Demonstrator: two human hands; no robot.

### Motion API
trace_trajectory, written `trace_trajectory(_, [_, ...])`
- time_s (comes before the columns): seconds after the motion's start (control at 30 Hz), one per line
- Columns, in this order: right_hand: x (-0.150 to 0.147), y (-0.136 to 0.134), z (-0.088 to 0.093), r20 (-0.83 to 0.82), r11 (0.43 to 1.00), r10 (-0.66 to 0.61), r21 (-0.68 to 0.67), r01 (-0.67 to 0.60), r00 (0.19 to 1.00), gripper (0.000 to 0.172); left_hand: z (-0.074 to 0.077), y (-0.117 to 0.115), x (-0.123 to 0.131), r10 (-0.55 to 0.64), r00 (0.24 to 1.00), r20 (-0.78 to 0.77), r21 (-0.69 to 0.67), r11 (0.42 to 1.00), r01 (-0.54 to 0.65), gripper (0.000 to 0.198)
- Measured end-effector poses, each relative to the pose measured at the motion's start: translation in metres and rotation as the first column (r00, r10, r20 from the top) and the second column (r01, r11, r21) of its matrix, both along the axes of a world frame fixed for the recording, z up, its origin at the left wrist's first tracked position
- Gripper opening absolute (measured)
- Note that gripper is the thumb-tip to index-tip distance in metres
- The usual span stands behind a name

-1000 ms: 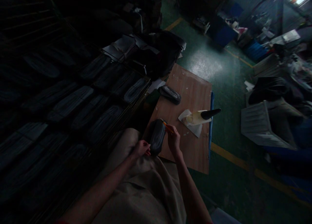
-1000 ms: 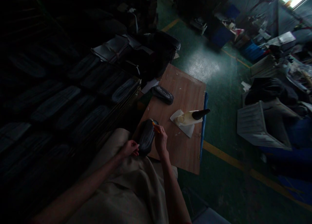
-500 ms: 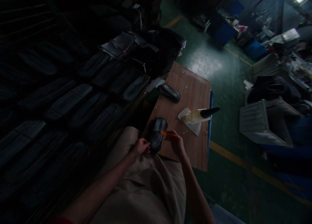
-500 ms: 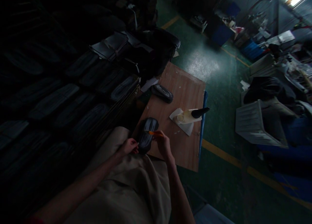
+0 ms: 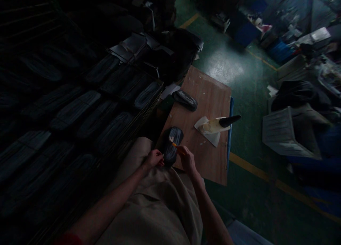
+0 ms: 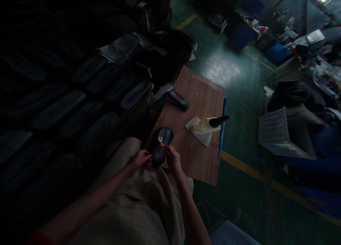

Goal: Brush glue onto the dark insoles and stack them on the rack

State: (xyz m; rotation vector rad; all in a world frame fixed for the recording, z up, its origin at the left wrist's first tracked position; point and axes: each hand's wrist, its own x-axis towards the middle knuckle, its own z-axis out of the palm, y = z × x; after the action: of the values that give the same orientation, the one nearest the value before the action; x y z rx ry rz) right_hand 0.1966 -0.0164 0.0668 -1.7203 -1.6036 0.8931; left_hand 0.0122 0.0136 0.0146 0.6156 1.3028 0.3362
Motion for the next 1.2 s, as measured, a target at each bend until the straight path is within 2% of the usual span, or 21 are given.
trace_trajectory(0.2, [-0.006,-0.042,0.014,-0.021,0.993,0.095,-0.062,-0.096,0.995,0.021,0.003,-0.001,-0.002,0.008,1.0,0.003,0.033,0.999,-0.008,0.014])
trace_trajectory(0.47, [0.004,-0.074,0.024,-0.198,0.981,-0.006,-0.192,-0.032,0.98,0.019,0.006,-0.003,-0.005,-0.011,1.0,0.008,0.064,0.998,0.01,0.015])
trace_trajectory(0.57, [0.013,-0.076,0.024,-0.223,0.973,-0.093,-0.228,0.04,0.97,0.019,0.004,-0.003,-0.005,-0.011,1.0,0.009,0.089,0.996,0.01,0.015])
trace_trajectory(0.73, [0.019,-0.077,0.023,-0.207,0.965,-0.214,-0.197,0.174,0.955,0.024,0.001,-0.002,-0.005,-0.032,0.999,-0.013,0.091,0.995,0.033,0.018])
trace_trajectory(0.93, [0.012,-0.079,0.026,-0.177,0.955,-0.24,-0.221,0.199,0.955,0.023,-0.002,-0.002,-0.005,-0.035,0.999,-0.006,0.089,0.995,0.035,0.016])
trace_trajectory(1.07, [0.009,-0.071,0.021,-0.245,0.927,-0.363,-0.191,0.322,0.899,0.026,-0.003,-0.002,-0.005,-0.029,0.999,0.013,0.074,0.997,0.028,0.019])
trace_trajectory(1.2, [-0.006,-0.061,0.015,-0.311,0.932,-0.357,-0.189,0.31,0.881,0.026,-0.002,0.0,-0.006,-0.027,0.999,0.021,0.053,0.998,0.026,0.021])
